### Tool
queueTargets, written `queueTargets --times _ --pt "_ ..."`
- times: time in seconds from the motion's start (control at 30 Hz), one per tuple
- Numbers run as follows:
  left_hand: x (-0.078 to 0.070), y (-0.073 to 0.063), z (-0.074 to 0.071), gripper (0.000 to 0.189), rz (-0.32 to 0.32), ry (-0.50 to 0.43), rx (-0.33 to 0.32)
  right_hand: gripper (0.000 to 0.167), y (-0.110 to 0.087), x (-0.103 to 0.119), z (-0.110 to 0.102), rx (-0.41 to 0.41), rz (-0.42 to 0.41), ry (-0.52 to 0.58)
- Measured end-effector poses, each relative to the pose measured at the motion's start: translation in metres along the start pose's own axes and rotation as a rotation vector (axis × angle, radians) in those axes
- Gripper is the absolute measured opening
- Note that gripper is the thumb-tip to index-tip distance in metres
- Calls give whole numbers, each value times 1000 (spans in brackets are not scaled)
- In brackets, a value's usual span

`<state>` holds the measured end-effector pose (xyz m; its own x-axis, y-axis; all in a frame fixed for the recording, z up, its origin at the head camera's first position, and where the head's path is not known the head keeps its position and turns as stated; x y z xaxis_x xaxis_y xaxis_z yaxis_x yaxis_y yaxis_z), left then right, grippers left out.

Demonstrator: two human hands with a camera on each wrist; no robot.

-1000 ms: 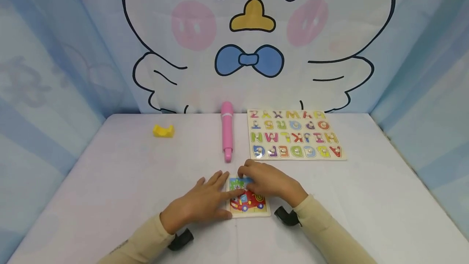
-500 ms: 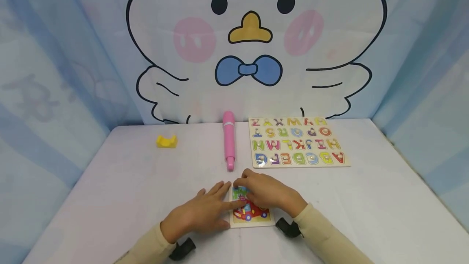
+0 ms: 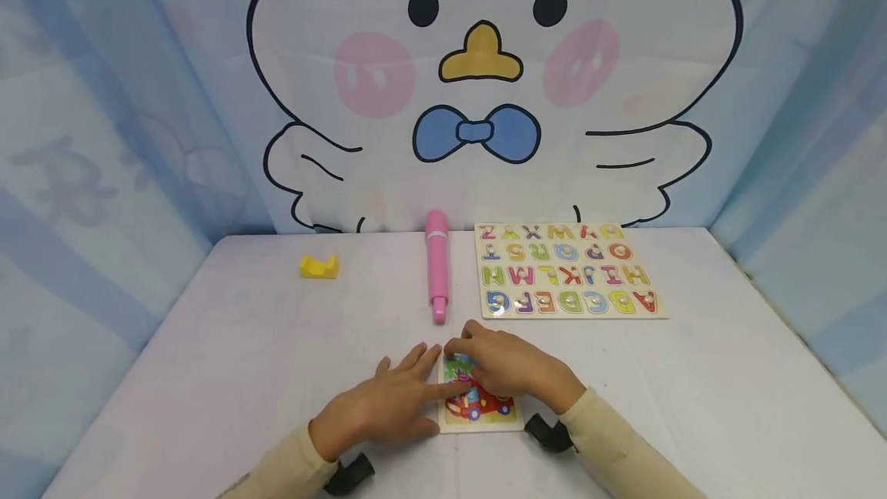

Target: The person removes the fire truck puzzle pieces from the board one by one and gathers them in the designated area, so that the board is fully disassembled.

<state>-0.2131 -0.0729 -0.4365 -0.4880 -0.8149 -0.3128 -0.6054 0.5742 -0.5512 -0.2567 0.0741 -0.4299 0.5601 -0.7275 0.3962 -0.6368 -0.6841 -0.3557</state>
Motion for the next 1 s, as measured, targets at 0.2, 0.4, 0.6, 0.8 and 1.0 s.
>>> queueTargets --times 0.2,0.4,0.6,0.8,1.0 --pt "1 0 -1 60 19 15 28 42 -1 -2 0 -7 -13 -13" --pt "5 2 -3 56 33 -10 72 39 -1 -3 -2 -15 -32 -24" --pt "6 4 -6 54 29 -12 83 42 -2 -4 -3 -14 -35 -25" --pt "6 4 -7 53 13 -24 82 36 -1 -4 -4 -11 -45 -24" --pt "7 3 -5 53 24 -25 79 39 1 -3 -2 -11 -43 -23"
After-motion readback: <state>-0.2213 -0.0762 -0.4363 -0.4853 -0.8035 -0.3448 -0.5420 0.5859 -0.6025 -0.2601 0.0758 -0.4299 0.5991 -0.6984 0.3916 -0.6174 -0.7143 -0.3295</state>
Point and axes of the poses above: each hand's wrist, its own y-axis towards the middle knuckle, its own z-axis out of the palm, x = y × z, the point moved 5 cm from there along y, towards the middle knuckle, and after that the axes turned 12 degrees about x, right-handed, at the moved point
